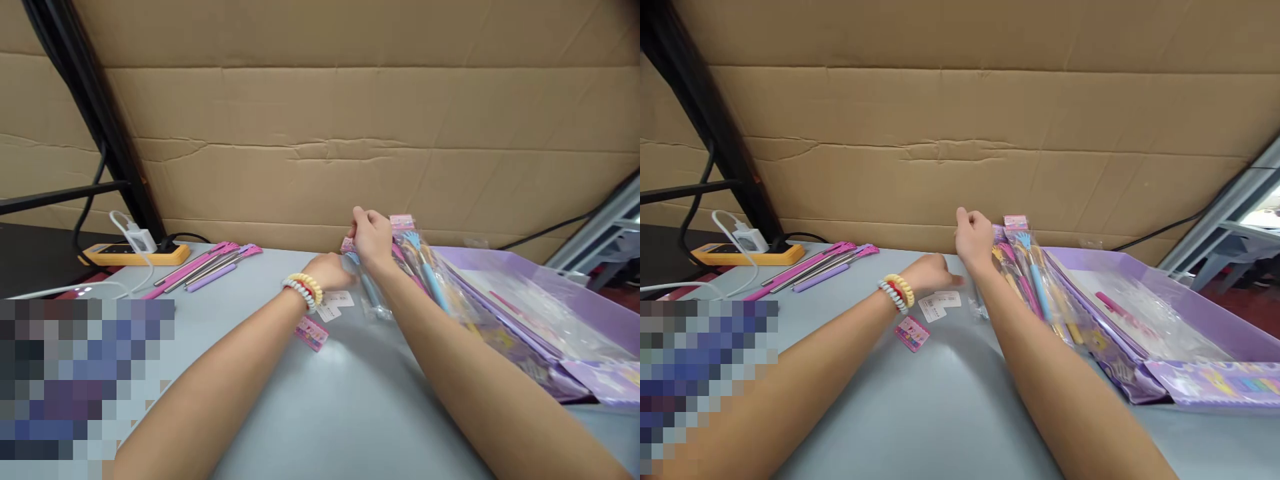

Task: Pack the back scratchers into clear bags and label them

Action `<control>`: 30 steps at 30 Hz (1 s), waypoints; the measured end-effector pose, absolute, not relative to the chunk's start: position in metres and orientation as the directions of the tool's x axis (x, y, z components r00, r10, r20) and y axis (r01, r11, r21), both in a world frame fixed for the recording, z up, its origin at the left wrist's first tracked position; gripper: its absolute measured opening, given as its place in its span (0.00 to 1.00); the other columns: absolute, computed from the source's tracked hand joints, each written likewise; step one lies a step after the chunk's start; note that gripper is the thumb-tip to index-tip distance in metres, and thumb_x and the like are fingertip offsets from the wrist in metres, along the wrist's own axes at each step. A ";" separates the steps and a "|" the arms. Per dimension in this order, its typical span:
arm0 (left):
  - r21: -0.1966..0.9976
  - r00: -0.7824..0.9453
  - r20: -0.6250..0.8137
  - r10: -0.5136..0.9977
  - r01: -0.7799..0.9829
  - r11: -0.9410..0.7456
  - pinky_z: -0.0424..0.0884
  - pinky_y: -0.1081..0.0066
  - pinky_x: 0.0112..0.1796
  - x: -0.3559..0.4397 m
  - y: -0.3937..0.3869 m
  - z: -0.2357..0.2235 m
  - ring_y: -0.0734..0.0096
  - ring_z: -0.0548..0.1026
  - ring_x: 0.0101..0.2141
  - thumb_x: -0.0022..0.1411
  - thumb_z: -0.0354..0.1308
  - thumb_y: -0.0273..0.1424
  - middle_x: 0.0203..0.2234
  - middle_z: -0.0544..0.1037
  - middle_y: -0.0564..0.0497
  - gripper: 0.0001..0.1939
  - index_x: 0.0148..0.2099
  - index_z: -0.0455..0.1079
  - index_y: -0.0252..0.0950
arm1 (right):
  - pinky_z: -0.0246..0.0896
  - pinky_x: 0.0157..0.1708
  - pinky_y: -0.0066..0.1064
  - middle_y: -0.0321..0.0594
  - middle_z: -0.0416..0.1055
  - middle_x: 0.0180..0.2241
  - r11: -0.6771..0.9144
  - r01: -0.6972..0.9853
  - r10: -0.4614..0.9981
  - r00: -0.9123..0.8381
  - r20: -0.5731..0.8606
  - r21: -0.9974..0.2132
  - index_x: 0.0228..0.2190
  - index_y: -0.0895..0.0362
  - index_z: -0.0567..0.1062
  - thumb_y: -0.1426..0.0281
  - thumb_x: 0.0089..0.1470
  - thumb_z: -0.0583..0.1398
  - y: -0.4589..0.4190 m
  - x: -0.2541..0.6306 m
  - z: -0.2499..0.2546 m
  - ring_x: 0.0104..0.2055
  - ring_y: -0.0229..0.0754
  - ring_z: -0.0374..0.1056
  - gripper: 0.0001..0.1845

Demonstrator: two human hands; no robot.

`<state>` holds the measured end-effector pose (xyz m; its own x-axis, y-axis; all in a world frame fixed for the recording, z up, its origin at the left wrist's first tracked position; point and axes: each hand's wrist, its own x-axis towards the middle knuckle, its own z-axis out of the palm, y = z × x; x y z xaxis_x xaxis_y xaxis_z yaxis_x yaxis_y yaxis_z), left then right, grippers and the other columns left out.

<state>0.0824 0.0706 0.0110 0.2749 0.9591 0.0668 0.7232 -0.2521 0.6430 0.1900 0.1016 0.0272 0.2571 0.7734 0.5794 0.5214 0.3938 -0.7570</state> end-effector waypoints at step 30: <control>0.158 0.235 0.199 0.951 0.951 -0.268 0.69 0.57 0.41 -0.007 0.052 -0.004 0.48 0.73 0.44 0.58 0.44 0.34 0.45 0.74 0.35 0.20 0.46 0.71 0.31 | 0.52 0.28 0.29 0.46 0.75 0.38 0.268 0.963 0.954 -0.260 0.148 -0.037 0.37 0.57 0.75 0.58 0.52 0.53 0.020 0.142 -0.002 0.38 0.45 0.69 0.19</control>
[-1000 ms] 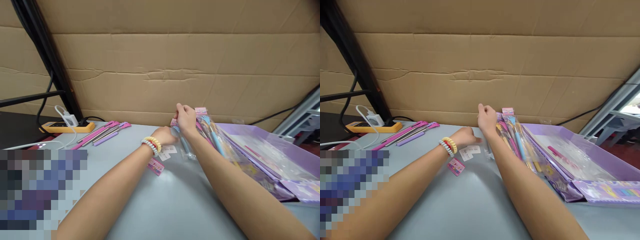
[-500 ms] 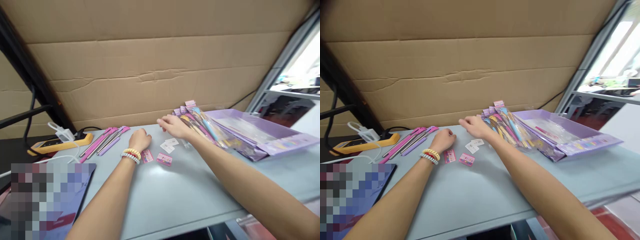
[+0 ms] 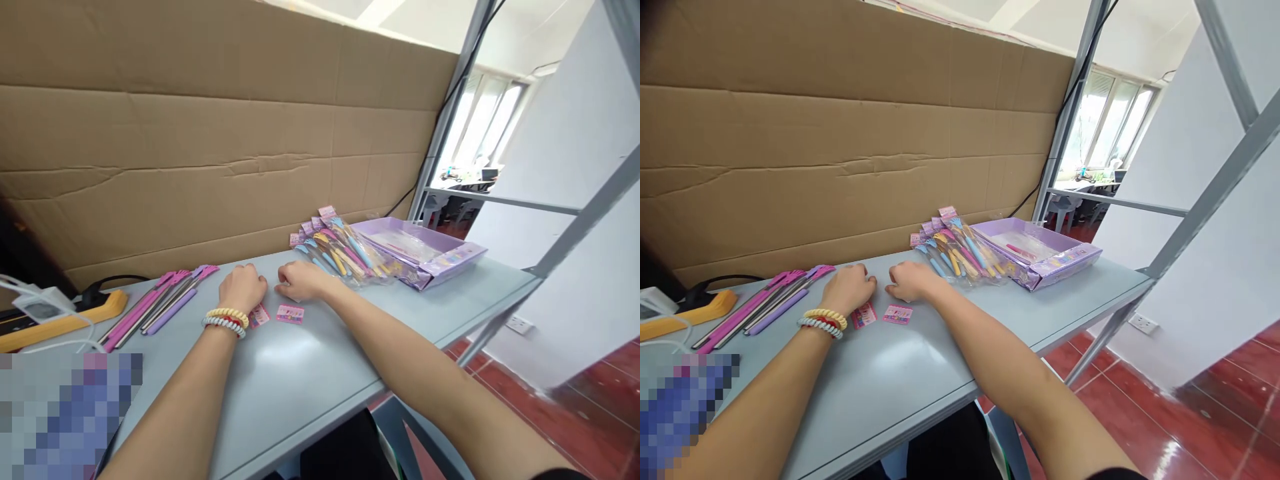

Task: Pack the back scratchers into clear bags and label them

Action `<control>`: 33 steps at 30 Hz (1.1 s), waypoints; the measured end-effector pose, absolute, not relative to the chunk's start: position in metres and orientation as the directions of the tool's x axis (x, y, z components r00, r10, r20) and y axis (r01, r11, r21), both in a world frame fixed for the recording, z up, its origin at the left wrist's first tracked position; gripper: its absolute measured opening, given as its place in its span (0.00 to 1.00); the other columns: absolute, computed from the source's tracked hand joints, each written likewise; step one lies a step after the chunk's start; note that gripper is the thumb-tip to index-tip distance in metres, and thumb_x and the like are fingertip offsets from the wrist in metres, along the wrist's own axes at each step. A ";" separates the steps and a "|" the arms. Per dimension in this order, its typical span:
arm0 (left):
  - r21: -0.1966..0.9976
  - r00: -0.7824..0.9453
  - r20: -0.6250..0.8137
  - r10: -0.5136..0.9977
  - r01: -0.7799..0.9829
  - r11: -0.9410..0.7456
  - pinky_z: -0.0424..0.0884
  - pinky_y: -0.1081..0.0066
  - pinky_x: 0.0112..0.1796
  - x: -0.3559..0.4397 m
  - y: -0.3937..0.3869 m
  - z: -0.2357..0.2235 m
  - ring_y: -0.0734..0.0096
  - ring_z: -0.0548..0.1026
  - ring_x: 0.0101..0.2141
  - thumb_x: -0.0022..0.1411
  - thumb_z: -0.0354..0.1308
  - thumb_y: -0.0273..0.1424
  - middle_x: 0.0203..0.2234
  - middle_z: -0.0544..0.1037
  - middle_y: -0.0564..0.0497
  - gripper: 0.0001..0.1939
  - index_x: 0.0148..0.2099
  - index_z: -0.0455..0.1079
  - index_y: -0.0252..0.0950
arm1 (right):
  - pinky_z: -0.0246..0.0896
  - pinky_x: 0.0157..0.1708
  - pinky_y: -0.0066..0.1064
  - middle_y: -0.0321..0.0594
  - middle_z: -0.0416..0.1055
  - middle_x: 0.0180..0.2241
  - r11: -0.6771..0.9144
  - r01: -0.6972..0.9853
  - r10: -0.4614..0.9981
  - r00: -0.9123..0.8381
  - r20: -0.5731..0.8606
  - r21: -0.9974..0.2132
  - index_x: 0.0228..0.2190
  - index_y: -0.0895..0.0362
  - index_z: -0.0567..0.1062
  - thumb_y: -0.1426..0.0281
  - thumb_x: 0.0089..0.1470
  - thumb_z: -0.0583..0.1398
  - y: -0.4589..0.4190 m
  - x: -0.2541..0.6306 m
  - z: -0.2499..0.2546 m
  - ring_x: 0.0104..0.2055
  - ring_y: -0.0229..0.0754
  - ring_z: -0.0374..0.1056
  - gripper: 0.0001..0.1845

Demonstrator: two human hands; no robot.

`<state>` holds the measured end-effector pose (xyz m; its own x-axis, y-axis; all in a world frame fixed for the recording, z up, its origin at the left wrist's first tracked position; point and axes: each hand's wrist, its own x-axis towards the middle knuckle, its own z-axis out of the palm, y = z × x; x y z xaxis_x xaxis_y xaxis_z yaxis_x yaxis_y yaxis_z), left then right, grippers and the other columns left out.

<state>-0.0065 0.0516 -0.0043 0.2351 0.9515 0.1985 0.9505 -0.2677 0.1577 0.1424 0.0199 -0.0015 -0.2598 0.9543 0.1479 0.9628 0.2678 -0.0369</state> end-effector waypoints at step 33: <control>0.116 0.039 0.301 0.953 0.990 -0.078 0.63 0.58 0.47 -0.045 0.038 -0.015 0.48 0.64 0.52 0.59 0.45 0.36 0.51 0.68 0.33 0.25 0.54 0.66 0.28 | 0.62 0.35 0.36 0.52 0.74 0.39 0.050 0.998 0.999 -0.051 -0.012 -0.038 0.37 0.58 0.77 0.50 0.45 0.58 0.012 0.158 0.001 0.42 0.53 0.70 0.27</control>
